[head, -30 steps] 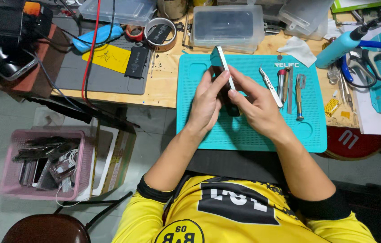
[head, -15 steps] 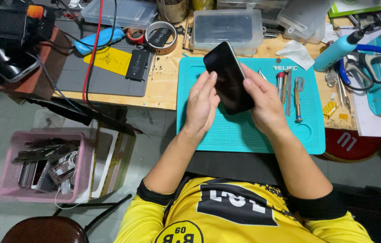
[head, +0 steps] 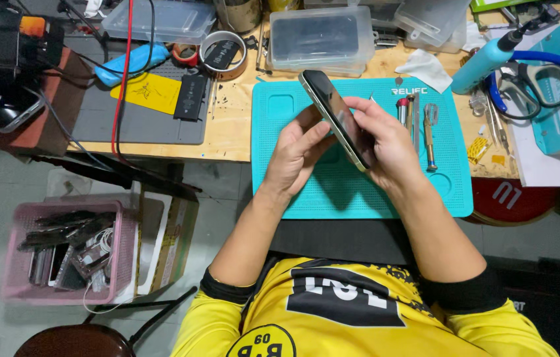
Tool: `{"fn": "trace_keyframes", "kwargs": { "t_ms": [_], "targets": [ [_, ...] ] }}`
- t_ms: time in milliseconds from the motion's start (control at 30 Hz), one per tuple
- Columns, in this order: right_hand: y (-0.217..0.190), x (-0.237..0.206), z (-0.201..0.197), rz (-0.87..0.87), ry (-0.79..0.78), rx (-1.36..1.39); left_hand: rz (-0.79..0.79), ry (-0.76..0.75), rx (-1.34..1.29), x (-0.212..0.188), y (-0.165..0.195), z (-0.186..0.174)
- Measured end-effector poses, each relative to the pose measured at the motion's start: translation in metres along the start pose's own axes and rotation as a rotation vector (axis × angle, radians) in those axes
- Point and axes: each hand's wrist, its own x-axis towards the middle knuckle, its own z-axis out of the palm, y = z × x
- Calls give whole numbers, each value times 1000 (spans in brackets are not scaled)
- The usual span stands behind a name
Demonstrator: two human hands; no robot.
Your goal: The person removes the back cover and battery from a smartphone, uses a screwdriver and tweezers on the internal components, then fits a new battery, reconnects it, and snaps the back cover back on. They press the phone together, power it on, and wipe the screen with a tissue while the phone boots to the logo screen.
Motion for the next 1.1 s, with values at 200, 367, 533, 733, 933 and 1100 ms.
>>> {"fn": "trace_keyframes", "kwargs": {
  "t_ms": [200,367,533,733,933,1100],
  "targets": [
    [4,-5,0,-55,-1,-213,-9,12,67,-3,-3,-8],
    [-6,-19,-3,-300,-149,-685,74,19,120,-3,4,-6],
    [-20,-26,-1,-304,-216,-744,90,14,170,-6,17,-2],
    [-30,-31,6,-221,-297,-736,82,-28,379,-15,32,8],
    [-23,-27,7,-191,-312,-704,69,-50,477,-19,39,15],
    [-18,-24,3,-186,-346,-658,42,-55,455,-19,39,15]
  ]
}}
